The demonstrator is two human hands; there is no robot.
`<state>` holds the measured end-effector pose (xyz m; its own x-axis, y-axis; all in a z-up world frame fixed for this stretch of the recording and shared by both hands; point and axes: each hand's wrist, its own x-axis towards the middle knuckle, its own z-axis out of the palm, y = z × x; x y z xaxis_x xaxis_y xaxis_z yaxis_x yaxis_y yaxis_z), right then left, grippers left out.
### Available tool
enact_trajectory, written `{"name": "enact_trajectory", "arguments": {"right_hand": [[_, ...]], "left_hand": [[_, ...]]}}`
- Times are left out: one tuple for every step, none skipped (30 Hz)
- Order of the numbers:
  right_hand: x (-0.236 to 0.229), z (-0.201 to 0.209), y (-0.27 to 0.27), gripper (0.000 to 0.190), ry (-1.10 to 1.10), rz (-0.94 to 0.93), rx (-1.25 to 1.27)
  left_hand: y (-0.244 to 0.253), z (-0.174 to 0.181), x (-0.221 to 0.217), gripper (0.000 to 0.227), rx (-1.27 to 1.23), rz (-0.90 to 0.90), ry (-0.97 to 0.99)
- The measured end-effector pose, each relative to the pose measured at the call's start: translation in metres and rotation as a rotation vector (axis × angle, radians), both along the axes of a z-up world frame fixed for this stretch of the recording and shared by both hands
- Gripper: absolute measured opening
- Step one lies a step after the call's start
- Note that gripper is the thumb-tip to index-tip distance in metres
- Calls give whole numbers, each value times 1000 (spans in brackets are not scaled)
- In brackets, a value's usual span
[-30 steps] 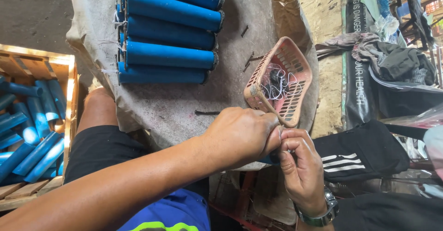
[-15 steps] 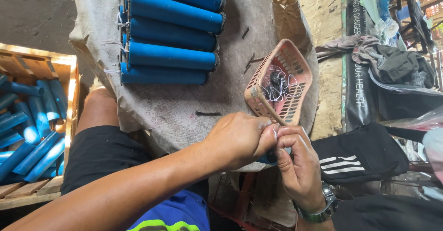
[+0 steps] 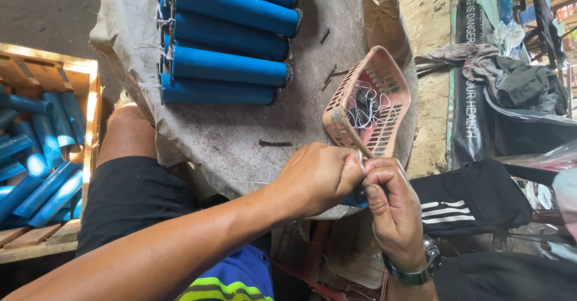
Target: Inserting and securing cotton wicks into blue cylindrical candle molds at a workshop table.
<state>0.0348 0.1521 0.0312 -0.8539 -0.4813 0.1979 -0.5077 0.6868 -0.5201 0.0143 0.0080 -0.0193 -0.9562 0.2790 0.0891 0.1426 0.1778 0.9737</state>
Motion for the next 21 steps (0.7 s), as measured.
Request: {"name": "enact_trajectory", "arguments": {"right_hand": [[0,0,-1,19,-6,-1,4],[0,-1,-2,19,-2,-13,0],[0,-1,-3,19,1,-25,-4],[-1,-1,-3,19,0,-27,-1],[-3,-1,-3,19,-12,-32,-8],[-3,-2,-3,19,-26,-37,-16],[-2,-3,-4,19,-28,-38,-14],[-2,-4,-5,18,-48,-46,-42],[-2,-4,-6,17,-68,-54,-70],[-2,-6,-7,17,-70,-52,-68],[-2,-7,-7,17,-100,-58,-119],[-1,-8,-7,17,-132,-65,-171],[0,-10,-7,17,-136,-63,-169],[1,-11,-7,16,-144,-80,-200],[3,-12,-6,15,-151,-96,-231],[3,-13,-5,15,-153,-99,-229],[4,-13,-4,16,-143,-106,-224],[5,-13,-3,17,-134,-115,-218],[7,-13,-2,17,-139,-121,-216],[8,-13,-2,16,-135,-121,-214],[9,-12,-1,15,-132,-122,-213]], "left_hand": [[0,0,0,34,4,-1,-6],[0,-1,-1,35,15,-1,-10],[0,0,-2,36,26,-2,-15],[0,-1,-3,36,29,-4,-16],[0,-1,-4,35,49,7,-25],[0,-2,-4,34,69,18,-36],[0,-1,-4,34,71,17,-38],[-1,-1,-4,34,88,16,-60],[-3,0,-4,34,105,15,-81],[-2,-1,-5,34,107,18,-83],[-1,-2,-5,34,95,22,-91],[0,-3,-4,33,82,25,-102],[1,-3,-4,33,84,27,-106],[2,-4,-3,33,84,40,-97],[3,-4,-2,32,84,52,-88],[3,-3,-2,32,85,49,-90],[3,-2,-2,32,84,36,-111],[3,-2,-1,32,82,20,-134],[5,-2,0,32,84,15,-139],[6,-3,1,34,79,20,-111],[8,-4,2,35,74,25,-83]]}}
